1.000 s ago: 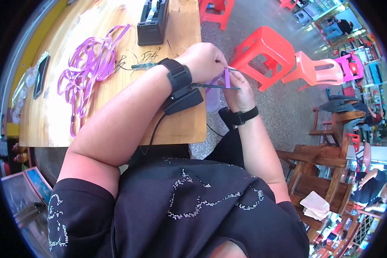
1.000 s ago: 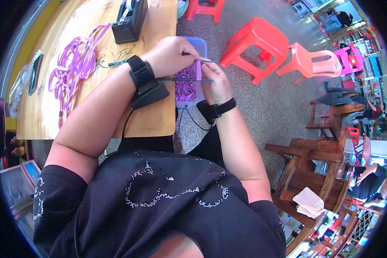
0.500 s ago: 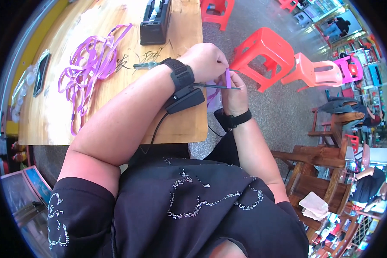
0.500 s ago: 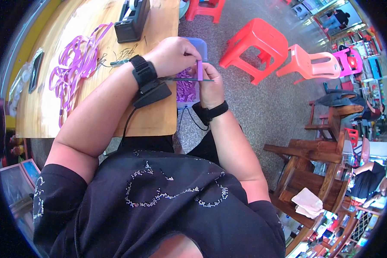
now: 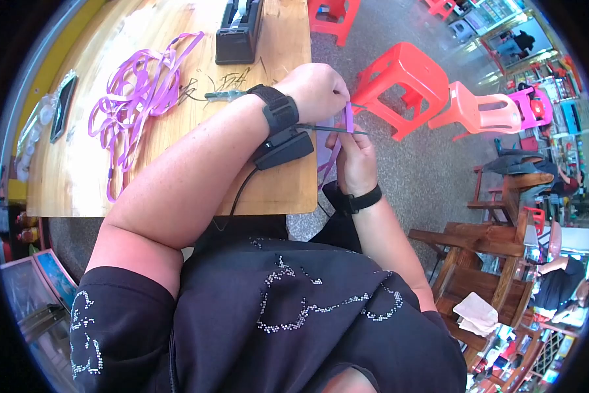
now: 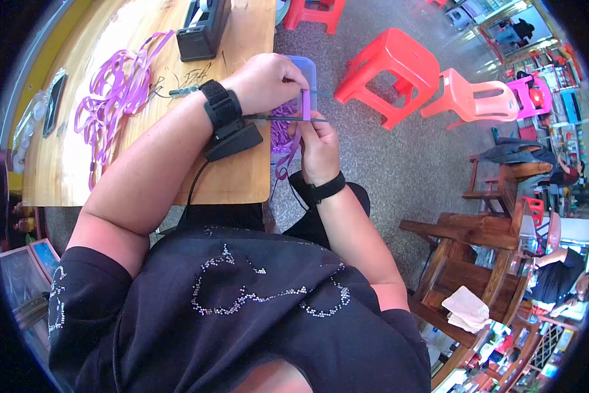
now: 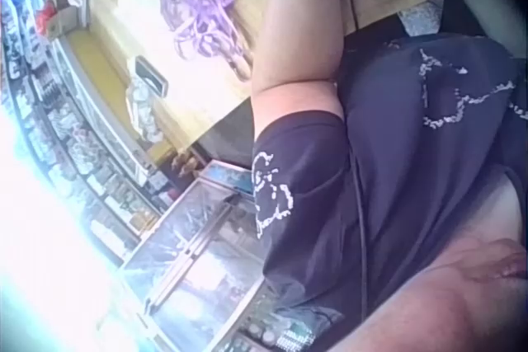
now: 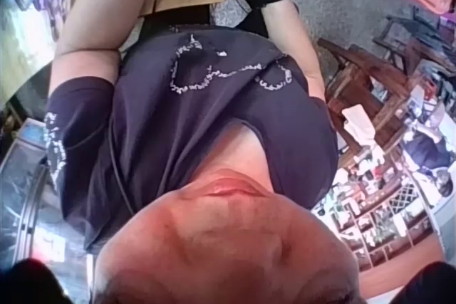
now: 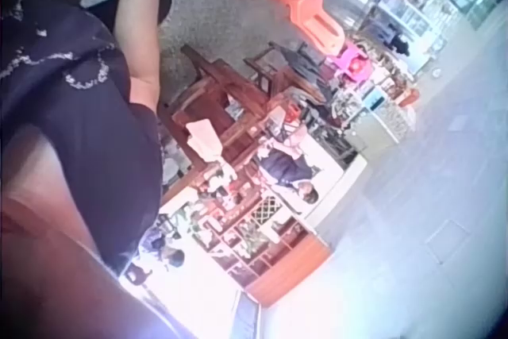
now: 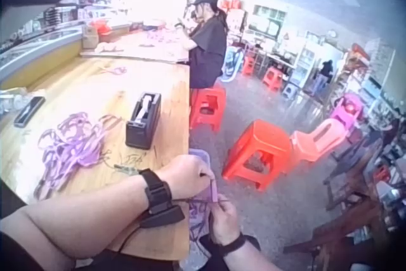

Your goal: The person picks up a purple ribbon, wraps it around a pair of sticks, and secures it with tape from a dispenser before placing it in a bin. They repeat this process several times and then tie a knot in a long purple ribbon by hand.

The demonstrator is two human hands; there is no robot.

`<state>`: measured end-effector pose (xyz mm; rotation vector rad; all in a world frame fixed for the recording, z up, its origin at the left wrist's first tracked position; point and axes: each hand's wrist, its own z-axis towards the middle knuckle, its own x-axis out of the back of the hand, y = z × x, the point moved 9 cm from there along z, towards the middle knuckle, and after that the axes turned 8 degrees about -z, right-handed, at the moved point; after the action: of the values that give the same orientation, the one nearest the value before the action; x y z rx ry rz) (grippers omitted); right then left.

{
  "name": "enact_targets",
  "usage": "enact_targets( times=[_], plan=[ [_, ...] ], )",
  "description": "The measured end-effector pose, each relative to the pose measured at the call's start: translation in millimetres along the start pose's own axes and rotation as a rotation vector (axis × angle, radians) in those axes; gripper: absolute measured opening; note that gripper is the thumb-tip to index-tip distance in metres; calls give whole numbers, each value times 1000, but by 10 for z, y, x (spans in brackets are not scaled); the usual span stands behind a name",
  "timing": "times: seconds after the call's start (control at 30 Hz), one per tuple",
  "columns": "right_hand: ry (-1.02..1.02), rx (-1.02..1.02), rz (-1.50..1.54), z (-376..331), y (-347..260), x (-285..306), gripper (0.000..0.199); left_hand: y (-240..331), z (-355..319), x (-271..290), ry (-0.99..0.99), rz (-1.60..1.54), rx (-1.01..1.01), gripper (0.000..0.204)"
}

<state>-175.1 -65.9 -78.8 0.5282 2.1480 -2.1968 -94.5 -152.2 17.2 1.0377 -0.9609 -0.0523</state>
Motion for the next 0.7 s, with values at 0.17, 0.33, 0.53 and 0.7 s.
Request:
enact_targets(
  times=[0.17, 0.33, 0.53, 0.7],
  plan=[
    [-25, -19, -53, -56, 76, 81, 14, 29, 5, -2, -9, 8, -13, 19],
    [-7, -58, -48, -63, 109, 54, 15, 11, -1, 12, 8, 5, -22, 19],
    [-64, -61, -44, -108, 99, 28, 14, 11, 3, -4, -5, 10, -12, 19],
    [-22, -9, -88, -161, 9, 28, 18, 5, -1, 4, 10, 9, -18, 19]
  ],
)
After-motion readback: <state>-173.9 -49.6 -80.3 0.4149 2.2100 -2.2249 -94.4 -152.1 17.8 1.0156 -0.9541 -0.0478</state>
